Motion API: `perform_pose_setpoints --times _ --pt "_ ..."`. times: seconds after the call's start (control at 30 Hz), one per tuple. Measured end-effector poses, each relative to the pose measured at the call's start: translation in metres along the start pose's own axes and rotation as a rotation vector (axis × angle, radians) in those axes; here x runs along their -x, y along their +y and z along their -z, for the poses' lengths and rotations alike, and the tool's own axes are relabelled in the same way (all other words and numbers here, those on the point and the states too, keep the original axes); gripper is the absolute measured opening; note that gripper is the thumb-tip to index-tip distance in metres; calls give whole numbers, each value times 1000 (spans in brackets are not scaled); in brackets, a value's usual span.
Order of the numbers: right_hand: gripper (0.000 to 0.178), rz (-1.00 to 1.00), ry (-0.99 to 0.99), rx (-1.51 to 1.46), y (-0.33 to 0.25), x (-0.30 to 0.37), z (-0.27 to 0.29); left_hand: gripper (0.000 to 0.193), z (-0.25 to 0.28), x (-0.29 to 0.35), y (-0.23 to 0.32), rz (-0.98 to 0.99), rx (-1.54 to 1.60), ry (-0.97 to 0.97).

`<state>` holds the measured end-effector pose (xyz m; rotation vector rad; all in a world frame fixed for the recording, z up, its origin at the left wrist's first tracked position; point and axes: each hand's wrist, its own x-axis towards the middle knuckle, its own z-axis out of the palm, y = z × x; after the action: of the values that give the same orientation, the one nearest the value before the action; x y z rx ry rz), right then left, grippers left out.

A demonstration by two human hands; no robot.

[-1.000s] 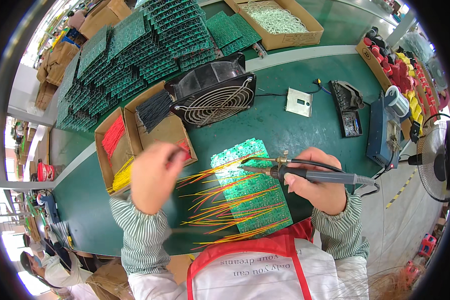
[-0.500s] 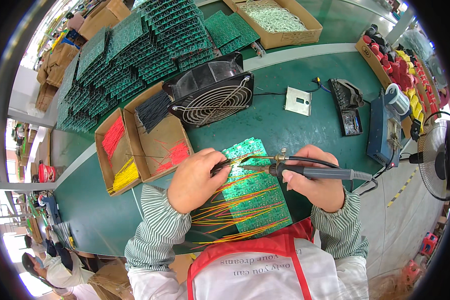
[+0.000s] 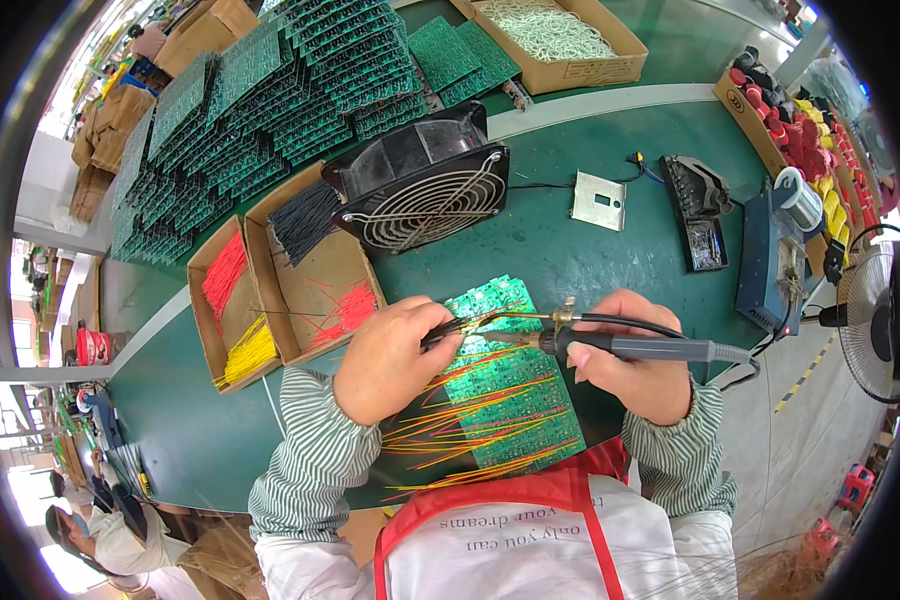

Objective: The person places a stack of circuit boards on the desk and solders red, yellow, and black wires onto them using a soldering iron.

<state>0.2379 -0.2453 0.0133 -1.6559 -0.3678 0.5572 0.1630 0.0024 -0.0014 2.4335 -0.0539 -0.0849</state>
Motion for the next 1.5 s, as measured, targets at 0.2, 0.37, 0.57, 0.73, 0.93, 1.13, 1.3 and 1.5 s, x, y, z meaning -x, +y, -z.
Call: perform_pose_setpoints --times 0.2,0.37,0.57,0.73,0.93,1.13,1.3,1.5 --pt "20 43 9 -6 -4 3 6 15 2 3 3 30 -19 9" --pt "20 17 31 -5 -4 7 11 11 40 11 5 81 -387 386" --pt "20 28 31 7 -1 4 3 16 13 9 20 -48 -192 134" --pt "20 62 28 37 4 2 -2 16 1 7 8 -25 -204 68" --pt "20 27 18 31 7 -1 -4 17 1 3 1 -9 -86 47" --pt "20 61 -6 91 5 -3 -2 19 3 -1 -4 4 6 -16" --pt "20 34 32 -24 0 2 4 19 4 -3 -5 2 41 -50" --pt "20 36 19 23 -3 3 9 18 6 -1 -5 -8 -29 -45"
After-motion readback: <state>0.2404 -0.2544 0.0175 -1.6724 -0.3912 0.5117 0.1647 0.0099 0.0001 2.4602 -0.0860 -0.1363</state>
